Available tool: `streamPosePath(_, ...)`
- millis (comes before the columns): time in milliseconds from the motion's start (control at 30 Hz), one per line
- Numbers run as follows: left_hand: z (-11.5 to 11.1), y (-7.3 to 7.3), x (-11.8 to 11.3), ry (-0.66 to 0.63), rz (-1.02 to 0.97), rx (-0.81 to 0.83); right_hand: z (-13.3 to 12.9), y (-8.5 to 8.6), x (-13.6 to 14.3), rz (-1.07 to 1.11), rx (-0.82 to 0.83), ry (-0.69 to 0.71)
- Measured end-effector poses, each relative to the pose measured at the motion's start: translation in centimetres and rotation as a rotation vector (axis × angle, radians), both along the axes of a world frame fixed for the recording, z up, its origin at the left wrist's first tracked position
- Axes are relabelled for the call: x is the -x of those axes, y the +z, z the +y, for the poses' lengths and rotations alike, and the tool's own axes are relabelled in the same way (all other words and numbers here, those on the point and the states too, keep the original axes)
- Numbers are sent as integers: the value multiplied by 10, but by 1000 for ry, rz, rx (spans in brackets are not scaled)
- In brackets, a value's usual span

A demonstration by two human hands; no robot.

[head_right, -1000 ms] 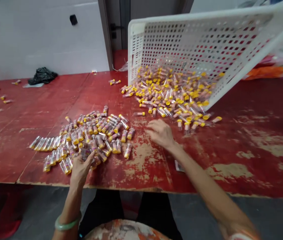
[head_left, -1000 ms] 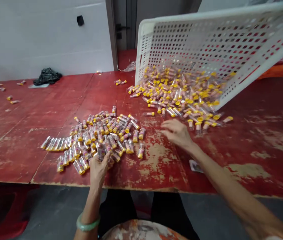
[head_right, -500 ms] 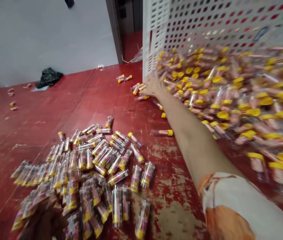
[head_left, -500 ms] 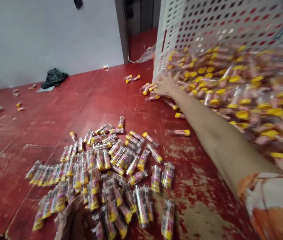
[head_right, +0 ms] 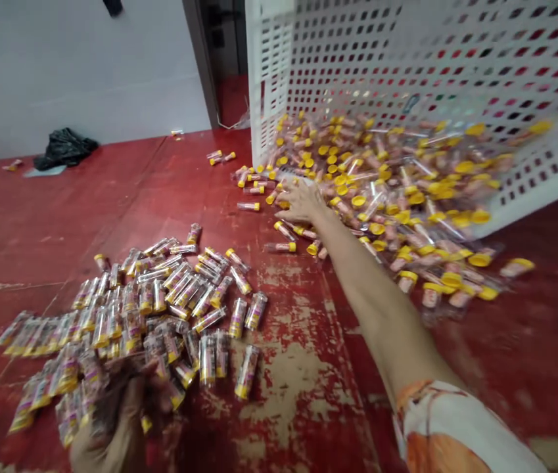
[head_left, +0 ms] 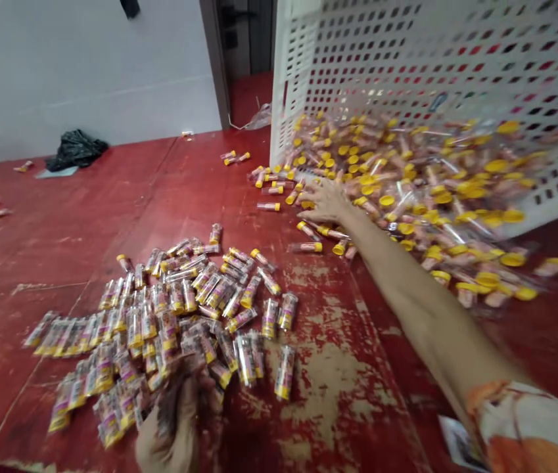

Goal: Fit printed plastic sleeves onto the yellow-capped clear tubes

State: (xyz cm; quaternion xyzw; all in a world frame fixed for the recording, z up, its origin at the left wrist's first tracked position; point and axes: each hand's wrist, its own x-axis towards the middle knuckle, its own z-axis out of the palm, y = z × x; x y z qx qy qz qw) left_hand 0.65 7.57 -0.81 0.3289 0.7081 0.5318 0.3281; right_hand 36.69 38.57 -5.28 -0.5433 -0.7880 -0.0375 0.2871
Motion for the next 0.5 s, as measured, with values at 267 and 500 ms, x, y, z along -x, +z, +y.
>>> streamPosePath(267,0,-18,-51,-630,-548,162,-68,-3,1,-273,68,9)
streamPosePath(500,49,-39,-133,-744,-638,85,-102,12,5,-365,70,57)
